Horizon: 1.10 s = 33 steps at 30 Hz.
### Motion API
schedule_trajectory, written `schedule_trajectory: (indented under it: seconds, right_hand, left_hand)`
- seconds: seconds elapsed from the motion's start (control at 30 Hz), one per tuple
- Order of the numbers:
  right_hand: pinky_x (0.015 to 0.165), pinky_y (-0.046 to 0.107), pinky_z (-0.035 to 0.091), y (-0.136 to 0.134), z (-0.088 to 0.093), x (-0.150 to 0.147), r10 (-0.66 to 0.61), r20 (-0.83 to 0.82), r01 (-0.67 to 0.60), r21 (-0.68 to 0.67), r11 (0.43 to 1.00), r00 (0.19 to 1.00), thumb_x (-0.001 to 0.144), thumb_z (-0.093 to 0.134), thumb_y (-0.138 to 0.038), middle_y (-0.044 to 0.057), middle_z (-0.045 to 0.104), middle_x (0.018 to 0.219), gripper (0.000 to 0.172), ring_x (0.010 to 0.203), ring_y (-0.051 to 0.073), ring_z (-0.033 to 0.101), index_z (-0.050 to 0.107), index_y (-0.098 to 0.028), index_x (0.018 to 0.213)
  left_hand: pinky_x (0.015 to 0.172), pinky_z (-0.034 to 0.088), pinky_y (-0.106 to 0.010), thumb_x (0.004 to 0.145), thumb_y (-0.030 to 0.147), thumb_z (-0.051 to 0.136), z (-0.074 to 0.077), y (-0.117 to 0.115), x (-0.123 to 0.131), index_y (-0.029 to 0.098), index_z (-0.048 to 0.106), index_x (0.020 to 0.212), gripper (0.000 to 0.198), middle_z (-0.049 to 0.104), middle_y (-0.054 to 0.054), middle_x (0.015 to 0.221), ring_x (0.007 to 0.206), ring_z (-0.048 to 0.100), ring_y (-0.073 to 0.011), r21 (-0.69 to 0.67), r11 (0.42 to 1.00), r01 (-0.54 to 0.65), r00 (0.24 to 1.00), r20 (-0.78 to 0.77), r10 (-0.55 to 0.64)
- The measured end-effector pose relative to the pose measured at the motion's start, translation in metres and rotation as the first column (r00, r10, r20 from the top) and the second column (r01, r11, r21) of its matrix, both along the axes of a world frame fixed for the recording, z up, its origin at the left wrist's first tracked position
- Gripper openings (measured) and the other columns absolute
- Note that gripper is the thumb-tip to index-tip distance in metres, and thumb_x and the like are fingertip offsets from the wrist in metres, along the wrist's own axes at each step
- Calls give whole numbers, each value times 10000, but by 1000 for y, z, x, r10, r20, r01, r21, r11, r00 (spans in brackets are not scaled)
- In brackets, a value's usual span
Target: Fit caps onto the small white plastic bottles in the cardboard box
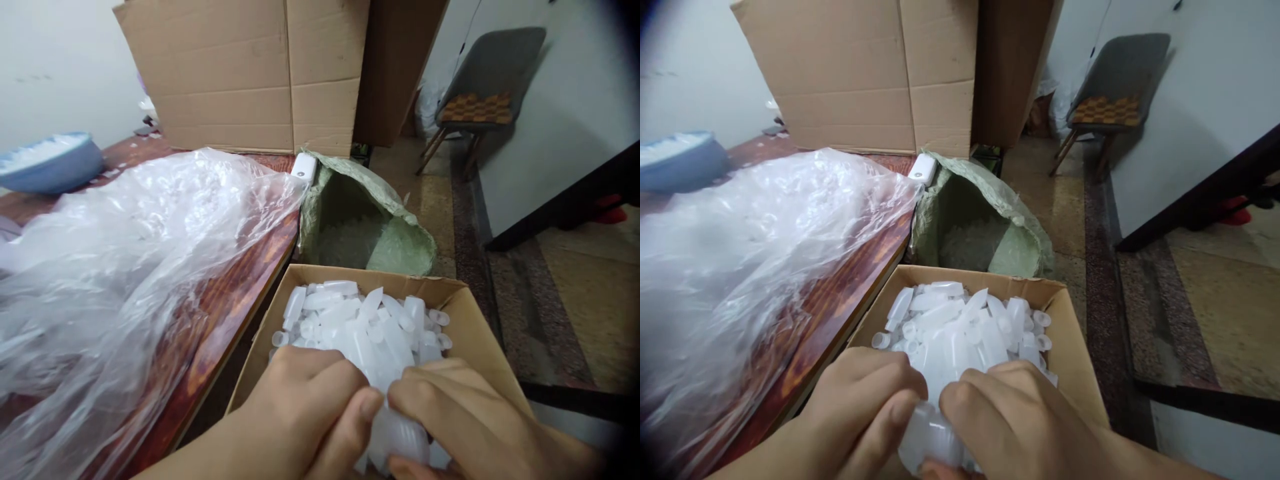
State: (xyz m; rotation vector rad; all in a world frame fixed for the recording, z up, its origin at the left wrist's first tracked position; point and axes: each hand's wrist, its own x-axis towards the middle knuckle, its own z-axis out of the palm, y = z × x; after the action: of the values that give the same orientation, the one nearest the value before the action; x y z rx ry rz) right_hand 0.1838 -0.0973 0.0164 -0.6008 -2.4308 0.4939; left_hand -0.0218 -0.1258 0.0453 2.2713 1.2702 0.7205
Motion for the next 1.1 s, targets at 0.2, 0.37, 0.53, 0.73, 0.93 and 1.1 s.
schedule_trajectory:
  seconds: [0.2, 0.37, 0.53, 0.73, 0.93, 1.1]
  right_hand:
    - [422, 193, 348, 95, -2, -6, -476, -11, 201, -898, 391, 880, 732, 774, -359, -30, 565, 692, 373, 524, 103, 483, 587, -211, 1020]
    - [369, 146, 357, 110, -10, -11, -431, 58, 46, -998, -39, 900, 851, 575, -376, 47, 588, 803, 239, 566, 88, 521, 586, -147, 917]
    - [515, 135, 526, 65, -9, 0, -523, 64, -203, -876, -438, 850, 839, 636, -245, 43, 645, 899, 122, 692, 92, 647, 621, -175, 938]
    - [517, 172, 534, 40, -14, 16, -414, -3, -79, -983, -168, 910, 870, 662, -377, 25, 673, 823, 223, 610, 94, 634, 592, -181, 950]
    - [582, 227, 566, 35, -15, 12, -329, 34, 212, -824, 525, 944, 883, 614, -470, 33, 684, 794, 300, 682, 142, 667, 670, -206, 1016]
    - [881, 383, 581, 22, -12, 6, -269, 62, 269, -433, 861, 961, 935, 543, -287, 49, 665, 1198, 348, 1062, 219, 660, 553, -299, 1283]
  left_hand:
    - [766, 447, -405, 988, 294, 393, -13, 40, -30, 131, 581, 977, 249, 652, -135, 929, 898, 577, -288, 352, 885, -303, 756, -477, 449]
    - [745, 470, -399, 906, 116, 441, -38, 55, -29, 152, 611, 874, 176, 668, -110, 857, 912, 602, -307, 70, 961, -266, 619, -752, 226]
    - [662, 503, -365, 826, -6, 401, -48, 49, -20, 109, 608, 963, 273, 642, -155, 884, 841, 635, -306, 13, 940, -340, 588, -777, 224]
    - [661, 518, -357, 834, 39, 417, -50, 48, -20, 121, 591, 1091, 321, 611, -138, 924, 814, 652, -281, -35, 926, -375, 614, -758, 220]
    - [774, 501, -352, 868, 119, 431, -35, 42, -19, 192, 486, 1350, 490, 565, -91, 1043, 861, 616, -205, -203, 908, -367, 878, -397, 266]
    - [713, 484, -271, 904, 225, 462, -17, 34, -14, 221, 565, 1248, 359, 602, -47, 1018, 786, 565, -135, -563, 808, -172, 911, 221, 348]
